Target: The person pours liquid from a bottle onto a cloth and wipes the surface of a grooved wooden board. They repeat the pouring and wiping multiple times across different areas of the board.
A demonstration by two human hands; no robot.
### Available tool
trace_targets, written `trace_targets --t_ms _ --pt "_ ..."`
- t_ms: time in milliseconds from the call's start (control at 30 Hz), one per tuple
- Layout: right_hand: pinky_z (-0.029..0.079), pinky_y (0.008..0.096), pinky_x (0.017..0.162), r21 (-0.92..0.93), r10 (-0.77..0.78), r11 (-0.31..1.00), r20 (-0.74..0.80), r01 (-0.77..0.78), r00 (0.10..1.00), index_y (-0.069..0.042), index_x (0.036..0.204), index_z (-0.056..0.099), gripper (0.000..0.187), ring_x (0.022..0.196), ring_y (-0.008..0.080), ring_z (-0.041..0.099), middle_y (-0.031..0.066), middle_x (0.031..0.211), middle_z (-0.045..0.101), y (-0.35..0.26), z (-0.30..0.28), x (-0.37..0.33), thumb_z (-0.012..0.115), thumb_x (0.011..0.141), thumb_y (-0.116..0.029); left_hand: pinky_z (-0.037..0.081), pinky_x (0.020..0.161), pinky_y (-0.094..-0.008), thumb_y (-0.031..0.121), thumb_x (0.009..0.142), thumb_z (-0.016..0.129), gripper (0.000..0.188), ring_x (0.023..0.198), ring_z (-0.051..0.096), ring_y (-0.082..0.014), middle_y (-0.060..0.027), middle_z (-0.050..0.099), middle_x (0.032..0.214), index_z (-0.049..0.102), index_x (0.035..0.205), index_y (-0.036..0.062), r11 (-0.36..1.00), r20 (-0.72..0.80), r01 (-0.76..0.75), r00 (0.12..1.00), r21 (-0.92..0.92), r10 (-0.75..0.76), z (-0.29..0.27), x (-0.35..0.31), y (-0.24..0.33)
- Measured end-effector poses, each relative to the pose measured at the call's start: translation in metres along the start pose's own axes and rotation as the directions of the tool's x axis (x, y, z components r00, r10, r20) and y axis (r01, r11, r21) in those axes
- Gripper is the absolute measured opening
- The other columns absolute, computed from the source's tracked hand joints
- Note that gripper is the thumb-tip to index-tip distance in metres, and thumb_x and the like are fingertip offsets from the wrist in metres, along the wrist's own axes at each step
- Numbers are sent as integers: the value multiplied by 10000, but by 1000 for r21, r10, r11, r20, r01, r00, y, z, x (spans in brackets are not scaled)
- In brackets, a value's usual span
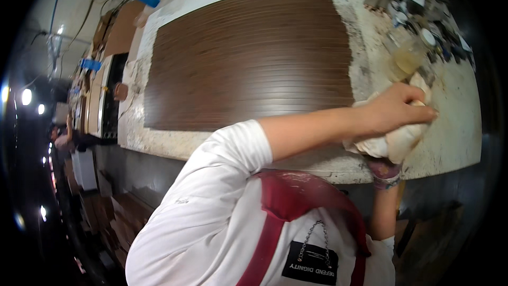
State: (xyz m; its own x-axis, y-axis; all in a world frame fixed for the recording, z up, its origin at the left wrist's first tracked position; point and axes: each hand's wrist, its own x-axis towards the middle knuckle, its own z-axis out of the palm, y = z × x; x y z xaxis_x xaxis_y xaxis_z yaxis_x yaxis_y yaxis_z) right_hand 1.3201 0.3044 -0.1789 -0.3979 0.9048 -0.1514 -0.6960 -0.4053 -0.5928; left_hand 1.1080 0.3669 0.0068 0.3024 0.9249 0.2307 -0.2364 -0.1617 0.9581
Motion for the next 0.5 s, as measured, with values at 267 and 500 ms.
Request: trace_targets --t_ms 267,500 --pt "275 515 1160 77 -271 952 -235 296 933 -69 1464 380 562 1390 294 374 118 1523 379 -92 94 18 506 975 -317 483 895 -339 312 887 699 713 1091 571 -224 -172 505 1305 333 1440 49 885 -5 323 940 336 -341 -75 13 -51" --pt "493 401 911 -584 -740 346 312 735 596 -24 1270 582 367 1098 257 602 115 1204 634 -204 76 79 545 973 -238 459 979 -416 272 763 811 902 1161 557 -334 -238 507 1351 298 1450 -7 804 -23 73 997 590 -74 -81 105 -84"
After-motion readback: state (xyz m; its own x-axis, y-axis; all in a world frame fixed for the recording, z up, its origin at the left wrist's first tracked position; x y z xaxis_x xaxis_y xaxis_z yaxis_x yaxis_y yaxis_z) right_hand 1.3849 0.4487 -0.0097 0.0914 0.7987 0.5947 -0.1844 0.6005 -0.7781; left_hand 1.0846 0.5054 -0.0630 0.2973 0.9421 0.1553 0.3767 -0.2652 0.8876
